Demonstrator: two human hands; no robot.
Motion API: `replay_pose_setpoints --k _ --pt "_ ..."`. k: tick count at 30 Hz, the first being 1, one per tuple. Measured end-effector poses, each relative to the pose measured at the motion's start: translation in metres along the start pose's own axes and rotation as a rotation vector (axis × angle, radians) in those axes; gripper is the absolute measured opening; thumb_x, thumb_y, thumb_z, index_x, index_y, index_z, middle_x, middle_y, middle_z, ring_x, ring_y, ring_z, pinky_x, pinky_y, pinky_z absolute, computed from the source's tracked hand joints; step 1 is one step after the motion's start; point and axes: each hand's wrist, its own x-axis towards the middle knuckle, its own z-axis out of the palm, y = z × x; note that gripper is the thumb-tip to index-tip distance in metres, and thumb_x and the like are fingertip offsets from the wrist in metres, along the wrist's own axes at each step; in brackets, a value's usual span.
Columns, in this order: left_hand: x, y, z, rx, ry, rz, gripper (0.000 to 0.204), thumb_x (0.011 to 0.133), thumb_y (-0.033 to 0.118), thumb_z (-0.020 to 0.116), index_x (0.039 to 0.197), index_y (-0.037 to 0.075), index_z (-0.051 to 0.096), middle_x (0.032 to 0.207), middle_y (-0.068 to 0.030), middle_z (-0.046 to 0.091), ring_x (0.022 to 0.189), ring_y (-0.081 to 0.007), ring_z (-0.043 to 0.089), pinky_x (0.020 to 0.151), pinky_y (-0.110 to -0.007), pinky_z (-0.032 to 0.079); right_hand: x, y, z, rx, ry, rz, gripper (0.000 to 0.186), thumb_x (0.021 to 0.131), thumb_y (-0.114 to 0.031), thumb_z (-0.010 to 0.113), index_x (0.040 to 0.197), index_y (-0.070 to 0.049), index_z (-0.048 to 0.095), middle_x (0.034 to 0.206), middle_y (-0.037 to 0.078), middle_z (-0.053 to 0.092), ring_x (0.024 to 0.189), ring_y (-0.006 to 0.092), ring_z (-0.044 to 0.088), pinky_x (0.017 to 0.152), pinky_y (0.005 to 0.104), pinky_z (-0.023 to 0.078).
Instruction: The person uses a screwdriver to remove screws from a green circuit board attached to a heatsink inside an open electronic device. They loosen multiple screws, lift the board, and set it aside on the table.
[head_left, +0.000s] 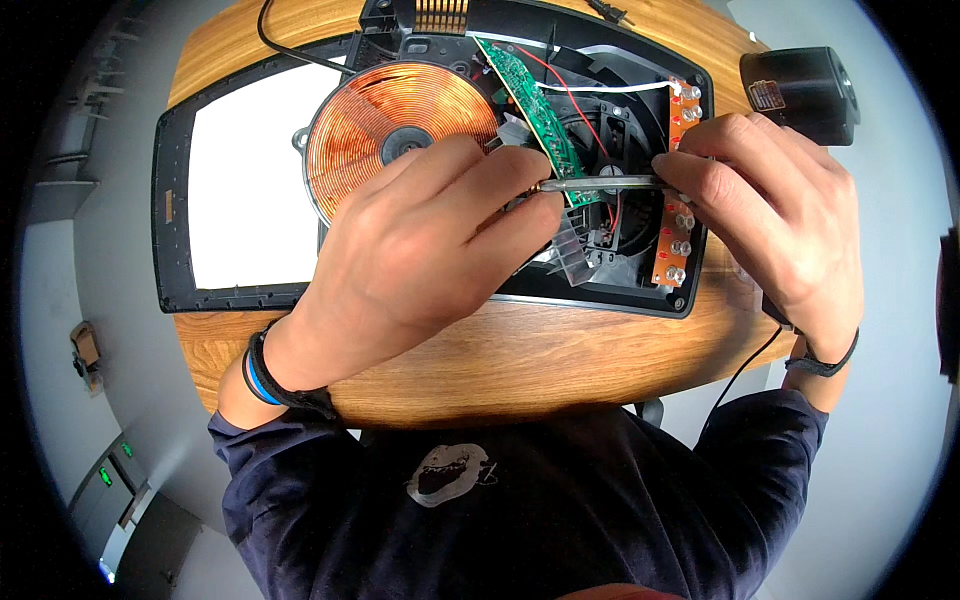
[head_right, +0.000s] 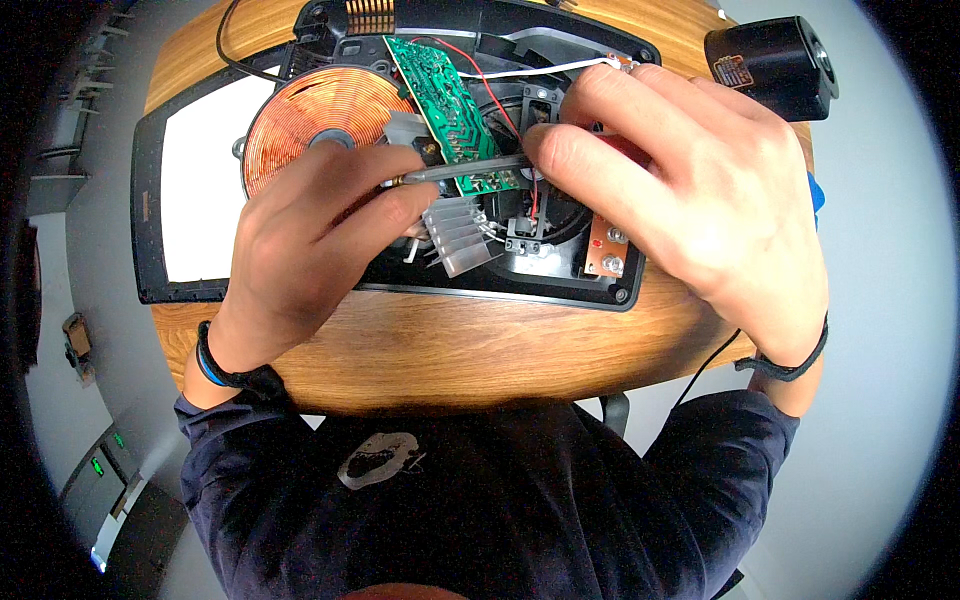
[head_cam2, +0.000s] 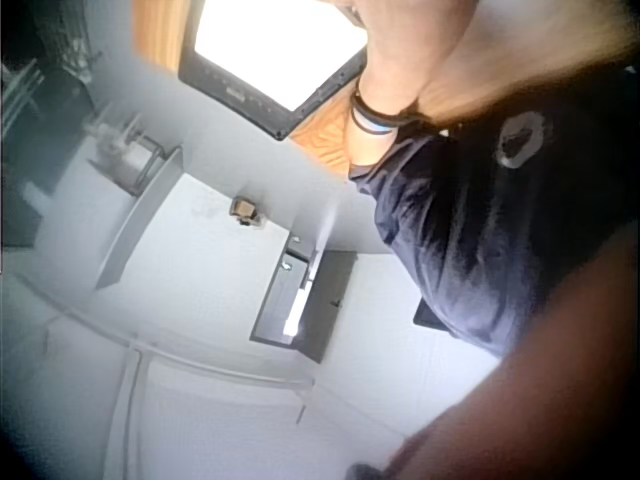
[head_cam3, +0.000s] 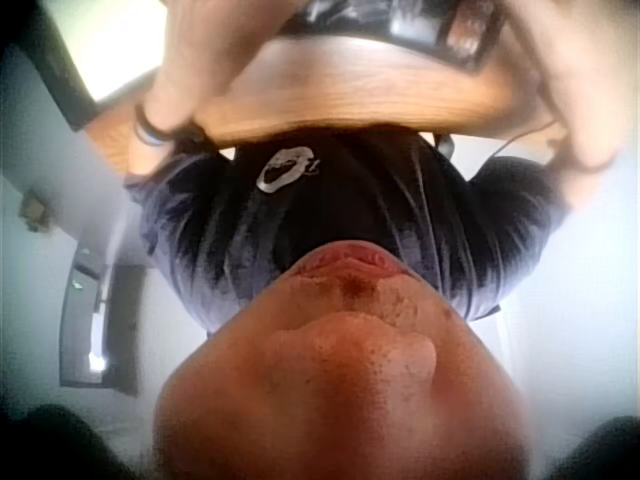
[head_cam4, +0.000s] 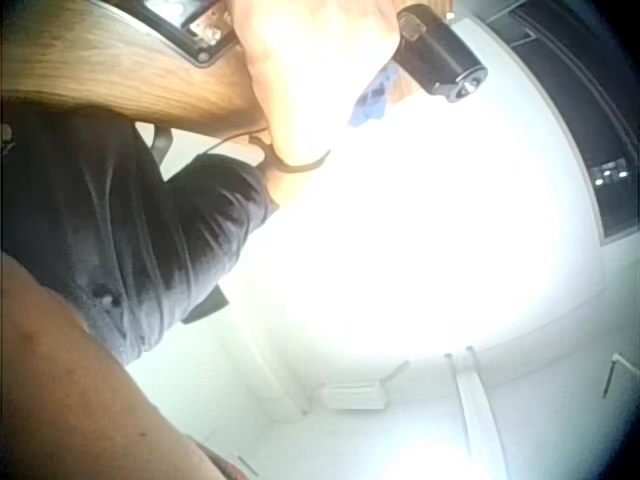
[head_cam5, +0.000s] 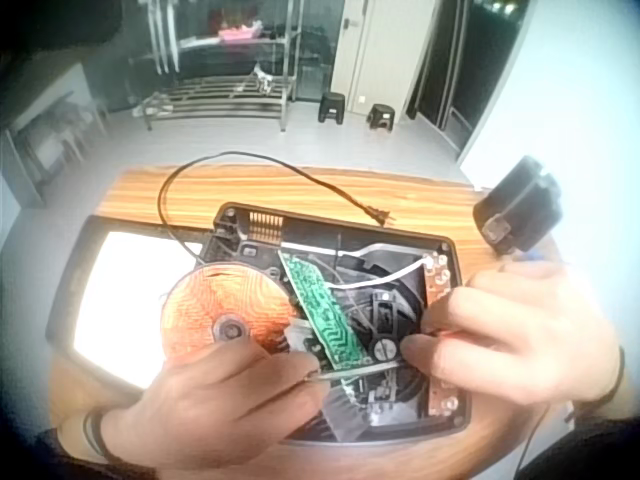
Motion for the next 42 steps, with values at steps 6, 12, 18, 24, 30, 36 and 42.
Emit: replay_pose_setpoints --k 6,12,18,24,30,36,42 --pt "0.001 0.0 0.0 -0.022 -0.011 -0.027 0.03 0.084 0.004 0.082 0.114 0.009 0.081 0.116 -0.0051 0.075 0.093 -0.0236 0.072 0.075 -0.034 0.059 -0.006 0.006 -0.006 0.008 -0.035 0.037 0.035 0.075 -0.005 0.083 0.109 -0.004 0.075 0.1 0.009 0.071 0.087 0.028 0.075 0.07 0.0401 0.06" --pt "0.004 0.007 0.0 -0.166 0.008 -0.188 0.026 0.092 0.004 0.084 0.117 0.005 0.079 0.104 -0.0058 0.075 0.085 -0.0159 0.074 0.074 -0.029 0.058 -0.012 0.015 -0.006 -0.021 -0.074 0.088 0.035 0.075 -0.003 0.082 0.109 -0.005 0.074 0.101 0.007 0.071 0.089 0.0276 0.074 0.074 0.0397 0.058" --pt "0.009 0.009 0.001 -0.235 -0.041 -0.241 0.022 0.097 0.004 0.085 0.117 0.0 0.076 0.098 -0.0054 0.074 0.084 -0.012 0.076 0.073 -0.026 0.058 -0.016 0.015 -0.005 -0.059 -0.083 0.066 0.025 0.08 -0.011 0.08 0.104 -0.007 0.075 0.1 0.004 0.068 0.086 0.0255 0.07 0.074 0.0384 0.055" --pt "0.005 0.007 -0.004 -0.173 -0.105 -0.184 0.017 0.097 0.001 0.083 0.112 -0.001 0.077 0.108 -0.0059 0.073 0.084 -0.0133 0.076 0.074 -0.026 0.058 -0.011 0.013 0.0 -0.04 -0.079 0.062 0.02 0.082 -0.015 0.078 0.1 -0.009 0.075 0.098 0.003 0.065 0.085 0.0234 0.067 0.073 0.0374 0.053" --pt "0.004 0.005 0.002 -0.107 -0.034 -0.139 0.024 0.08 0.003 0.082 0.103 0.009 0.081 0.107 -0.0009 0.068 0.079 -0.0168 0.063 0.065 -0.03 0.052 -0.01 0.014 -0.001 -0.047 -0.056 0.04 0.022 0.079 -0.015 0.08 0.101 -0.01 0.076 0.098 0.003 0.064 0.086 0.0216 0.067 0.072 0.0358 0.053" --pt "0.005 0.004 0.002 -0.089 -0.029 -0.104 0.024 0.081 0.004 0.082 0.104 0.008 0.082 0.106 -0.0011 0.068 0.079 -0.0167 0.062 0.065 -0.03 0.052 -0.01 0.013 -0.001 -0.074 -0.047 0.023 0.024 0.077 -0.015 0.083 0.1 -0.011 0.077 0.099 0.002 0.065 0.087 0.0204 0.067 0.072 0.0344 0.053" --pt "0.004 0.005 0.0 -0.096 -0.045 -0.112 0.027 0.079 0.005 0.082 0.106 0.008 0.081 0.107 -0.0015 0.068 0.08 -0.0172 0.063 0.065 -0.031 0.052 -0.009 0.016 -0.003 -0.092 -0.029 -0.017 0.025 0.081 -0.019 0.085 0.103 -0.011 0.076 0.102 0.001 0.066 0.086 0.0187 0.067 0.073 0.0336 0.053"
